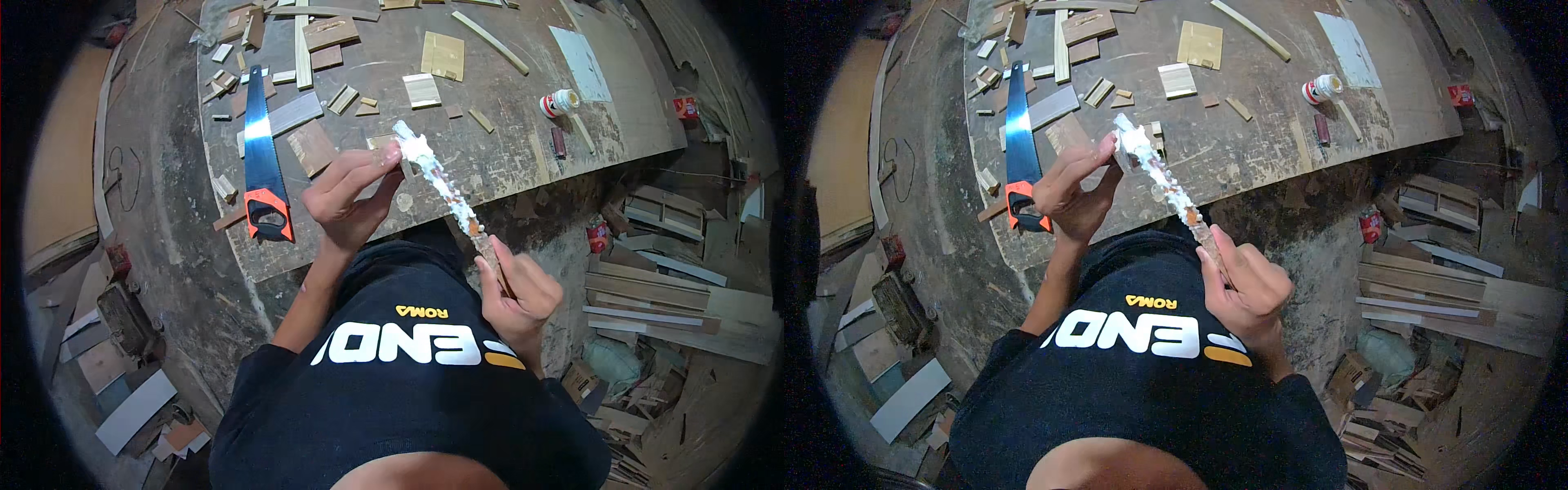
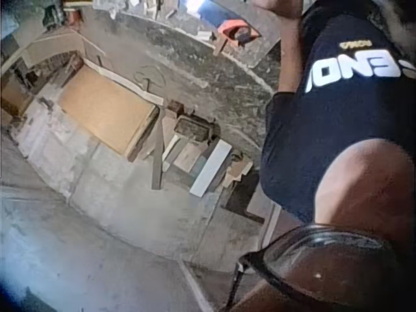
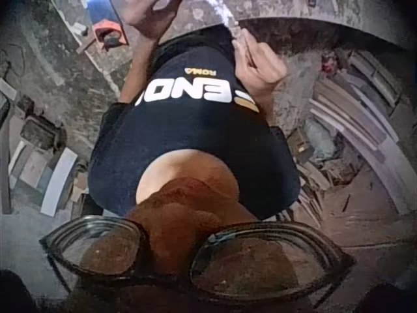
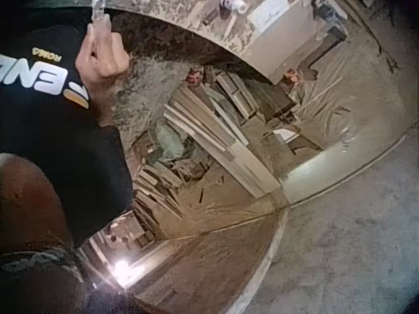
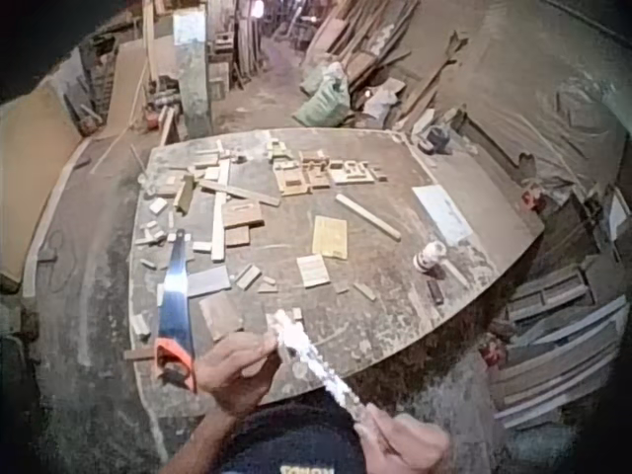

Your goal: Sawing a small piece of wood on a workbench and then applying glue to attach it to other wood scraps.

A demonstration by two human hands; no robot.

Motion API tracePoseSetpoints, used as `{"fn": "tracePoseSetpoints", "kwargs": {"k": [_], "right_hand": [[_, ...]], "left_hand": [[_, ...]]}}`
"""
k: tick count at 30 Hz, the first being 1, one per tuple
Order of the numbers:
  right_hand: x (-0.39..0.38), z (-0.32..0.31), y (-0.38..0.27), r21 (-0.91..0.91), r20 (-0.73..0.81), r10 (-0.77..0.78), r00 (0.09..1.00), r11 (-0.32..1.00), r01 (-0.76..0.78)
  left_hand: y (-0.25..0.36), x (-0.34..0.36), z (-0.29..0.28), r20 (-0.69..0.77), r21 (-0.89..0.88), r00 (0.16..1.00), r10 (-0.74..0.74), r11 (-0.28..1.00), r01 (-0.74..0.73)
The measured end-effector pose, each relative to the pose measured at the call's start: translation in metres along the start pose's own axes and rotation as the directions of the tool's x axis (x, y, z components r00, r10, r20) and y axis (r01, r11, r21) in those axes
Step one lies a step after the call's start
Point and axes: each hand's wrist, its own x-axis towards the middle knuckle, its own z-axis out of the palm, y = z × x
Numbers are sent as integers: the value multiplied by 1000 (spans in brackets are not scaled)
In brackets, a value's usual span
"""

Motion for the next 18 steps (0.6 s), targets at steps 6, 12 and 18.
{"fn": "tracePoseSetpoints", "kwargs": {"k": [6, 12, 18], "right_hand": [[10, -4, -4, -24, -9, 126, 992, 992, -126], [11, -11, -3, 55, -21, 107, 994, 993, -106], [20, -14, -4, 27, 128, 121, 984, 992, -125]], "left_hand": [[-4, 1, -7, 43, 70, 996, 79, 994, -82], [-9, 7, -15, 37, 143, 995, 92, 985, -96], [-9, 15, -17, 312, 114, 927, 209, 960, -255]]}}
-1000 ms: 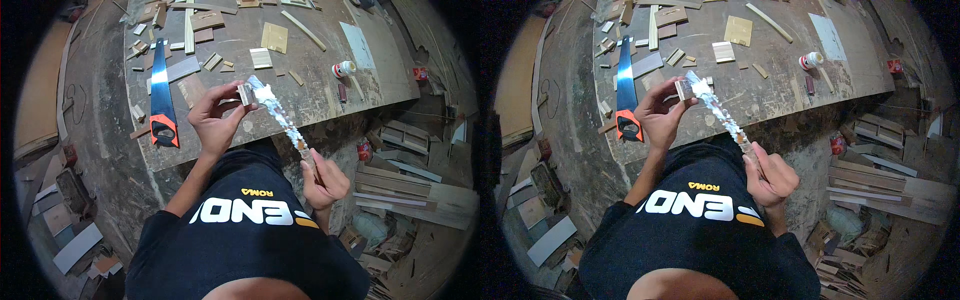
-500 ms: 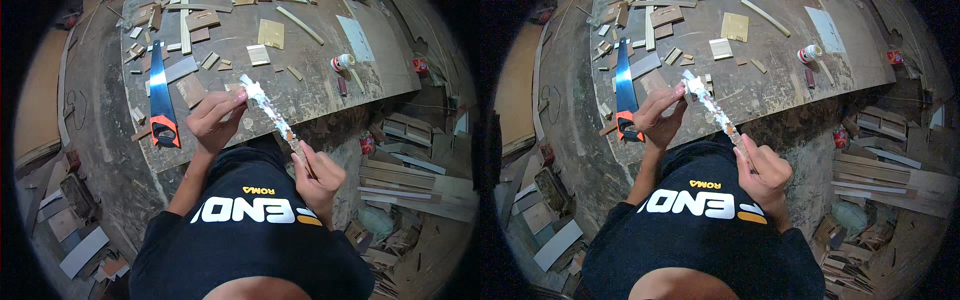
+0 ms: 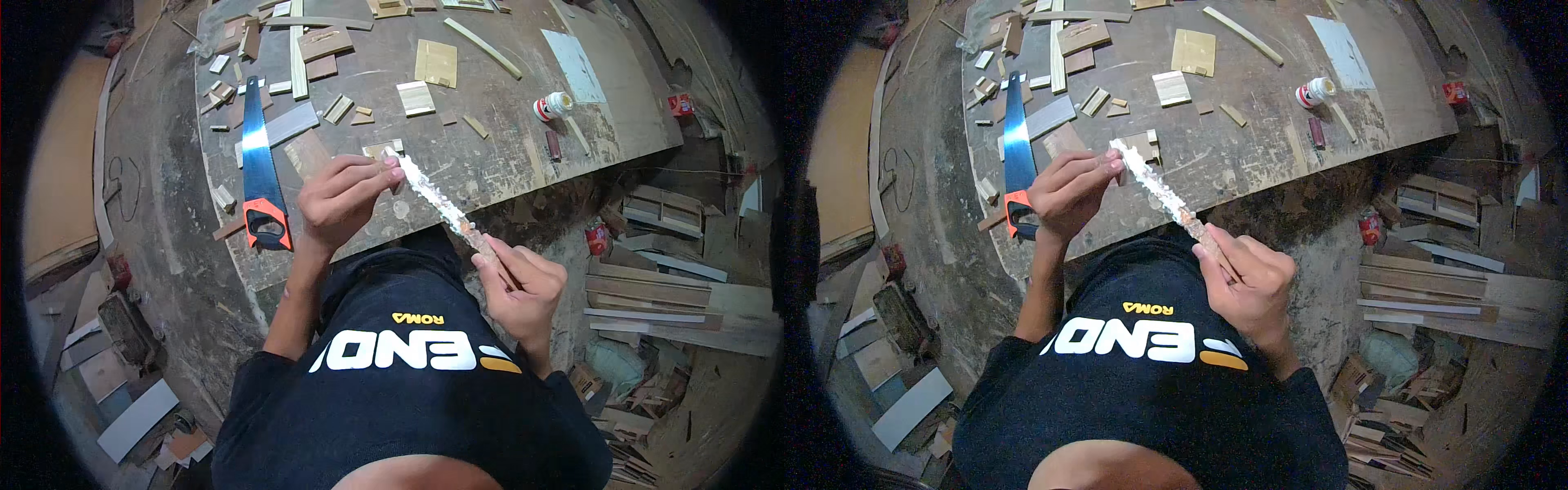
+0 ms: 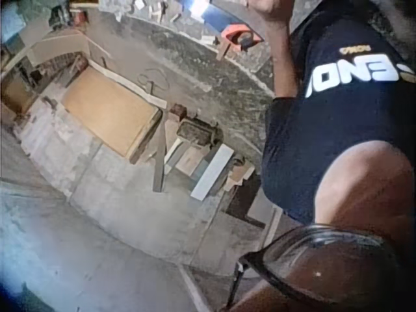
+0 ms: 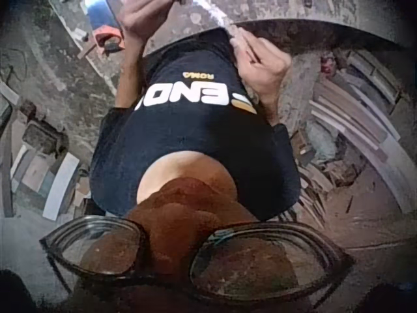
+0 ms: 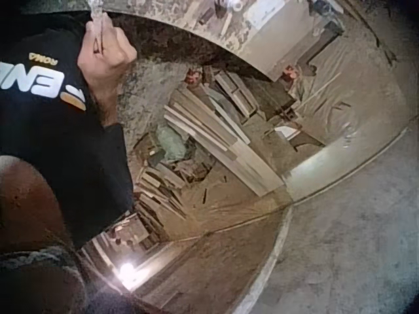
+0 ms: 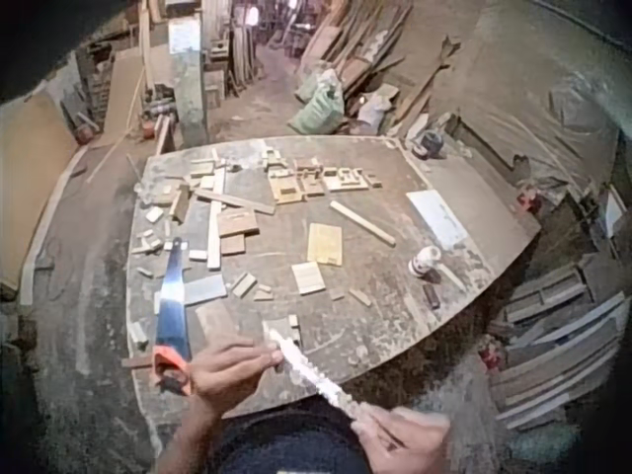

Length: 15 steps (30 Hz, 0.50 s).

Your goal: Sawing a small piece of wood on a workbench and then applying glue to attach it to other wood scraps.

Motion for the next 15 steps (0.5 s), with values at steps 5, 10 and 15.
{"fn": "tracePoseSetpoints", "kwargs": {"k": [5, 10, 15], "right_hand": [[4, 7, 0, 27, -5, 38, 999, 999, -38], [6, 6, 4, -13, -71, 48, 996, 999, -49], [-1, 3, 14, 124, -176, 130, 976, 986, -109]], "left_hand": [[1, 0, -1, 89, -27, 996, 15, 1000, -12], [-3, -4, -6, -19, -136, 998, -53, 989, 50], [0, -24, -3, 54, -622, 767, -640, 579, 527]]}}
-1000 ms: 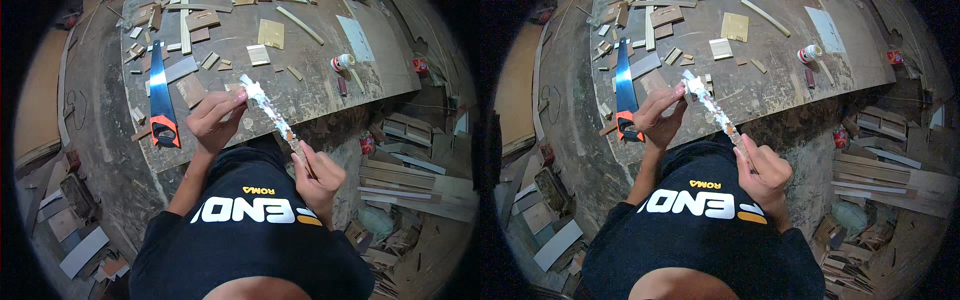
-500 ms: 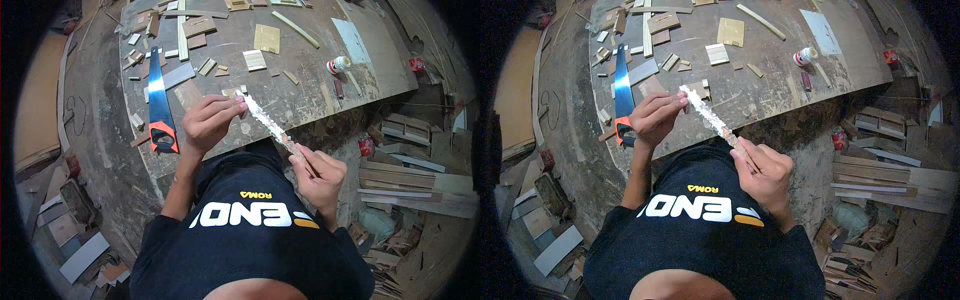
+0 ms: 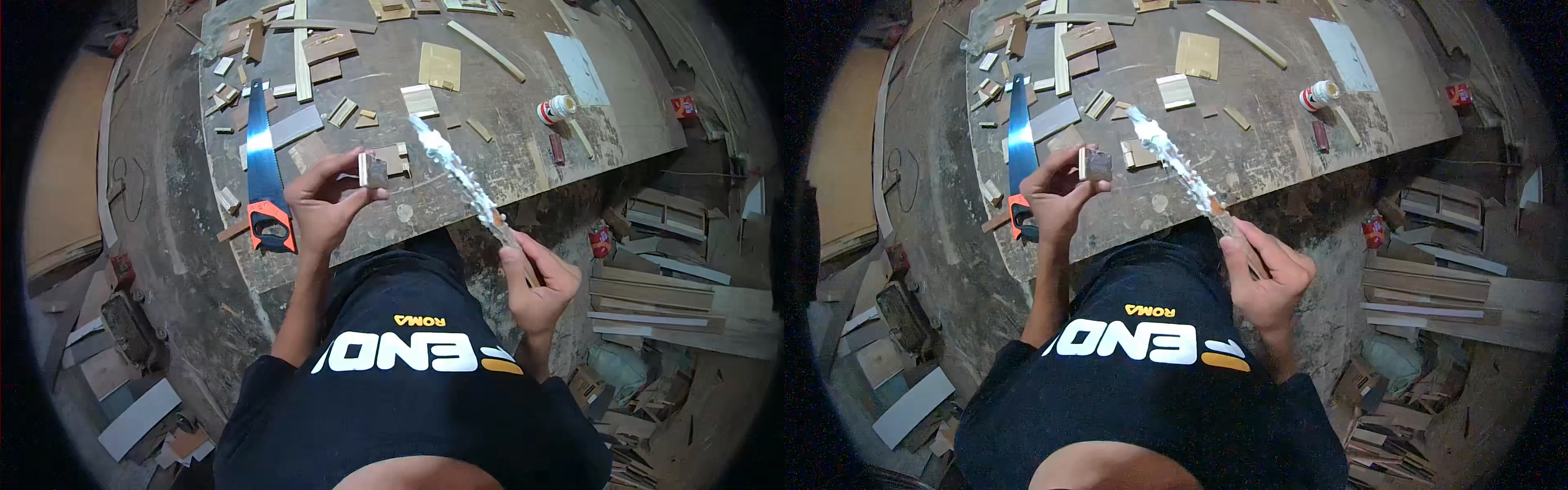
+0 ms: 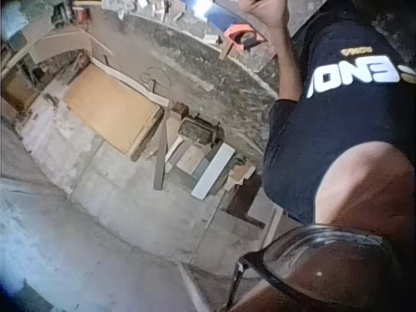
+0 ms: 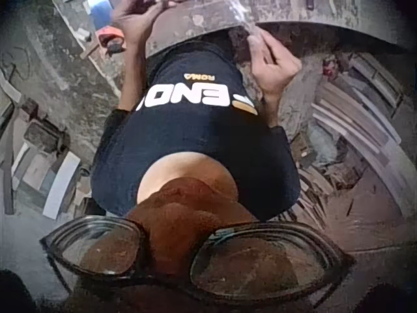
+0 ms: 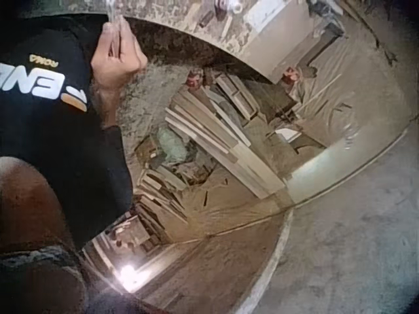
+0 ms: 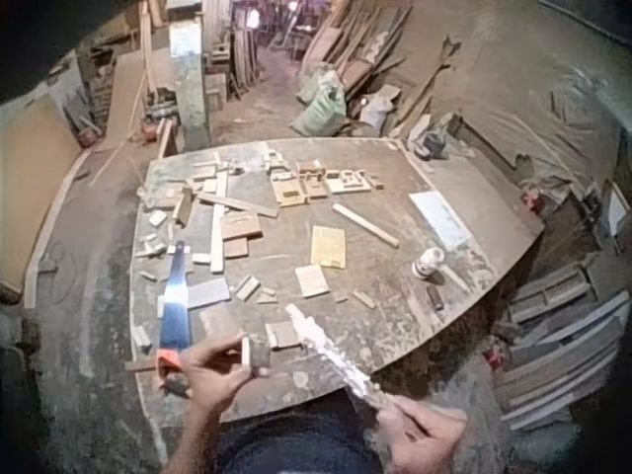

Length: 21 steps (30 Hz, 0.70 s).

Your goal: Sawing a small piece of wood on a workbench and then applying glue to attach it to other wood scraps.

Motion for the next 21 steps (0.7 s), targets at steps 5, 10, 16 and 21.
{"fn": "tracePoseSetpoints", "kwargs": {"k": [5, 10, 16, 21], "right_hand": [[-10, 0, 11, 157, 57, 58, 997, 985, -66], [-9, 4, 19, 478, 394, 159, 905, 806, -349], [-12, 3, 40, 497, 624, 189, 758, 653, -572], [-17, -10, 41, 413, 583, 222, 781, 747, -521]], "left_hand": [[-12, -4, -3, 112, -506, 944, -310, 800, 323], [-12, -8, 3, 259, -678, 878, -402, 573, 461], [-20, -13, 7, 324, -700, 880, -347, 537, 470], [-11, -9, 8, 339, -601, 860, -383, 615, 510]]}}
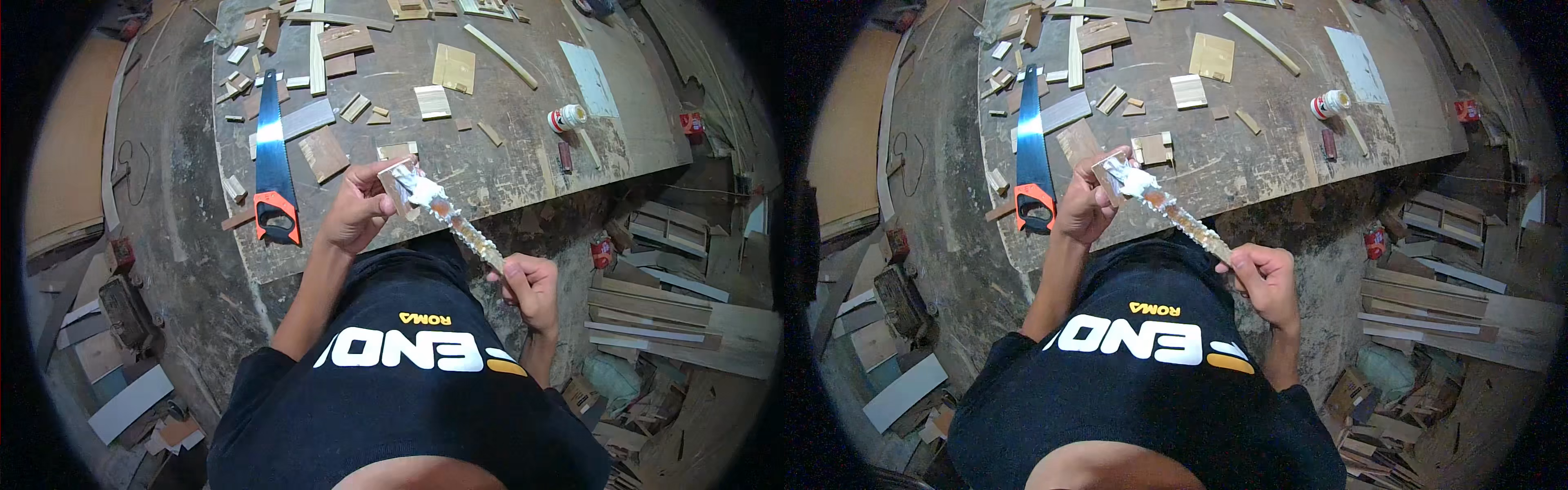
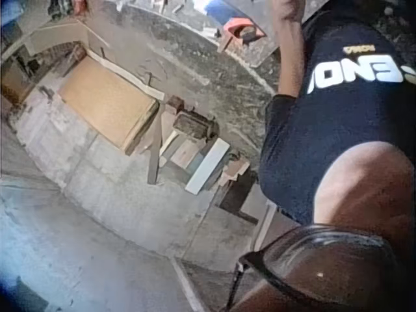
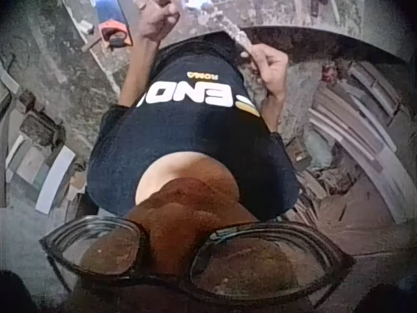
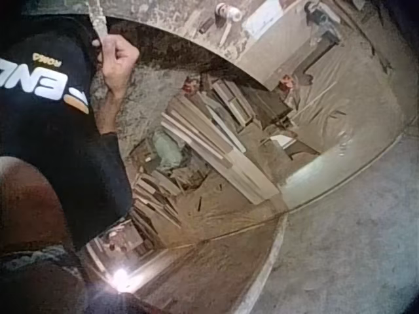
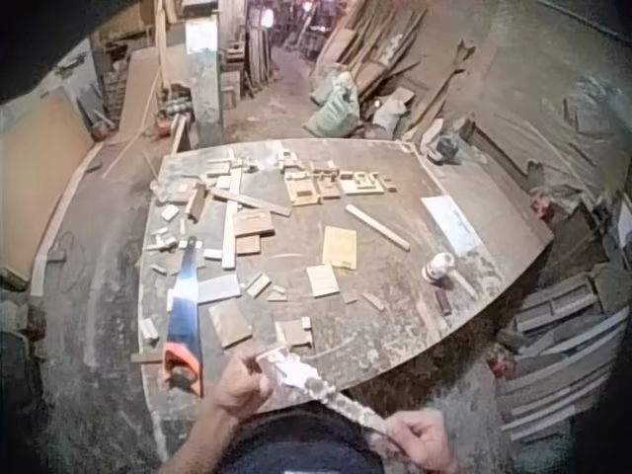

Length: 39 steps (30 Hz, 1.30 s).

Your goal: Sawing a small piece of wood on a workbench and then applying glue to attach it to other wood scraps.

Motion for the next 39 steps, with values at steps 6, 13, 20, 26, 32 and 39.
{"fn": "tracePoseSetpoints", "kwargs": {"k": [6, 13, 20, 26, 32, 39], "right_hand": [[-10, -6, -10, -153, -58, -47, 997, 987, 38], [-10, -9, -9, -65, -31, -12, 999, 998, 10], [-15, -9, -9, -56, -6, 30, 1000, 998, -31], [-21, -12, -4, 119, -67, -36, 997, 992, 44], [-8, 0, -9, -44, -60, -90, 994, 995, 88], [0, 4, -4, -69, 65, 115, 991, 992, -110]], "left_hand": [[1, 0, 2, -13, -54, 1000, -14, 998, 13], [7, -1, 5, 40, 15, 999, -32, 999, 32], [6, -2, -1, -6, -31, 999, 40, 999, -40], [8, -3, -3, -34, -19, 999, 36, 999, -37], [5, -1, -6, -12, 38, 1000, 28, 999, -27], [2, -1, -8, 8, -4, 999, 36, 999, -36]]}}
